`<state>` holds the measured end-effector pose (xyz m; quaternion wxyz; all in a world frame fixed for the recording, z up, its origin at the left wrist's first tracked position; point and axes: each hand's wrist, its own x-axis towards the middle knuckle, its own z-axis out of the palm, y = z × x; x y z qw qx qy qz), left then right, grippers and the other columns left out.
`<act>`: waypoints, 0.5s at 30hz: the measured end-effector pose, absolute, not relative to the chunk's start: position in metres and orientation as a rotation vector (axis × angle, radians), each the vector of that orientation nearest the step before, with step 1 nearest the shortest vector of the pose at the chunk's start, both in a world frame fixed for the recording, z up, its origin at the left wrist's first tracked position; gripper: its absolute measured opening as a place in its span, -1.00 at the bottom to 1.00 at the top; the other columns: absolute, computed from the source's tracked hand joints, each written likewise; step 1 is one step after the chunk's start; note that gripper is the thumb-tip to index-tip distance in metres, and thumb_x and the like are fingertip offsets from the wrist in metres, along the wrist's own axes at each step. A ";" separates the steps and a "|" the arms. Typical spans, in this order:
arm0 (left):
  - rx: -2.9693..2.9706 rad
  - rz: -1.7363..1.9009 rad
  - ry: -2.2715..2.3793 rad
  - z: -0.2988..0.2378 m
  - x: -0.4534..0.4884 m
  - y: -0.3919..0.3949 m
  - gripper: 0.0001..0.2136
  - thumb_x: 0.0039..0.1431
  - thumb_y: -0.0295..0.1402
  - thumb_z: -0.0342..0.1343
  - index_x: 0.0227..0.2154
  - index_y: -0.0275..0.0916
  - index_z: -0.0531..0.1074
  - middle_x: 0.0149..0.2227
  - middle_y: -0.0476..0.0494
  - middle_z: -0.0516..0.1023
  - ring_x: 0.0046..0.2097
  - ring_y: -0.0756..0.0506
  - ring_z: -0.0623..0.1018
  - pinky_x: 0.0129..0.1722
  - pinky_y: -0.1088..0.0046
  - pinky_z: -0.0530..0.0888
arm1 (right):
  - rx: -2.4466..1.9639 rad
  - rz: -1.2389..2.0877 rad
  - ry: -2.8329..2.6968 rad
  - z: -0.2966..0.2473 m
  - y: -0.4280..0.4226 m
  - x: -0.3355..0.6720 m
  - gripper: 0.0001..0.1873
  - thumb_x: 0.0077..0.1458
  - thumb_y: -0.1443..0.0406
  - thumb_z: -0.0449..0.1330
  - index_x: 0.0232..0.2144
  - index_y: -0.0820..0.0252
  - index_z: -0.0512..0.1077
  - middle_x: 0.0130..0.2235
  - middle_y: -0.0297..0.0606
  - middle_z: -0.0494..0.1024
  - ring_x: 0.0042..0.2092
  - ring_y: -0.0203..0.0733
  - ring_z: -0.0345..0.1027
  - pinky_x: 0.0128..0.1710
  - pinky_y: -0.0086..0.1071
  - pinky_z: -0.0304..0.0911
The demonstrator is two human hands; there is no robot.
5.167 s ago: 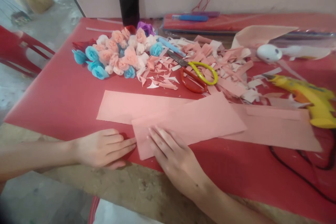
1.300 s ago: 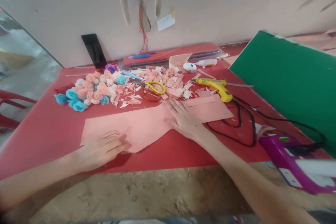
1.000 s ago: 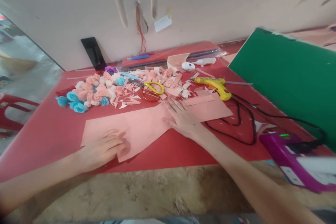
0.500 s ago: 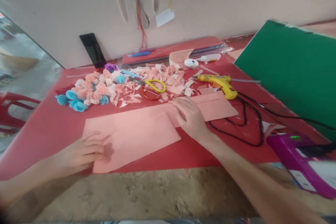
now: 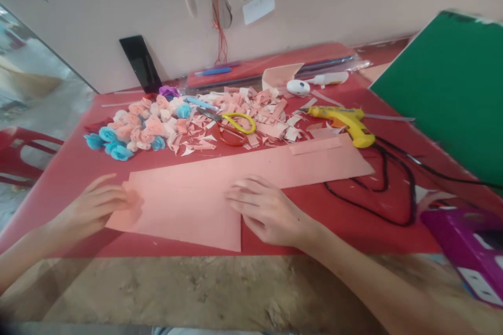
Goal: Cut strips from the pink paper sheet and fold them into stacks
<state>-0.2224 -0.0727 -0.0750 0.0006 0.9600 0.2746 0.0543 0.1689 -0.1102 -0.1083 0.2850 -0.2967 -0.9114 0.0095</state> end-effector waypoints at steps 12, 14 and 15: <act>2.989 0.204 0.960 -0.083 -0.235 -0.068 -0.60 -0.01 -0.61 -0.18 -0.19 -0.13 0.41 -0.20 -0.02 0.56 -0.12 -0.03 0.51 0.20 0.14 0.18 | -1.164 -0.117 -2.328 -0.122 -0.104 0.169 -0.66 0.17 0.39 -0.06 -0.12 0.28 0.46 -0.13 -0.11 0.56 -0.10 -0.13 0.44 -0.10 -0.22 0.40; 2.993 0.222 0.946 -0.083 -0.233 -0.069 -0.60 -0.01 -0.62 -0.18 -0.18 -0.14 0.40 -0.19 -0.03 0.55 -0.11 -0.03 0.51 0.20 0.13 0.18 | -1.166 -0.108 -2.327 -0.121 -0.108 0.166 -0.66 0.17 0.38 -0.06 -0.14 0.26 0.46 -0.15 -0.14 0.57 -0.12 -0.13 0.46 -0.12 -0.22 0.42; 2.995 0.223 0.946 -0.083 -0.233 -0.070 -0.59 -0.01 -0.63 -0.19 -0.17 -0.14 0.39 -0.19 -0.04 0.55 -0.11 -0.03 0.51 0.20 0.13 0.18 | -1.172 -0.092 -2.319 -0.119 -0.110 0.164 -0.66 0.17 0.38 -0.06 -0.14 0.24 0.46 -0.16 -0.15 0.57 -0.13 -0.14 0.46 -0.13 -0.23 0.42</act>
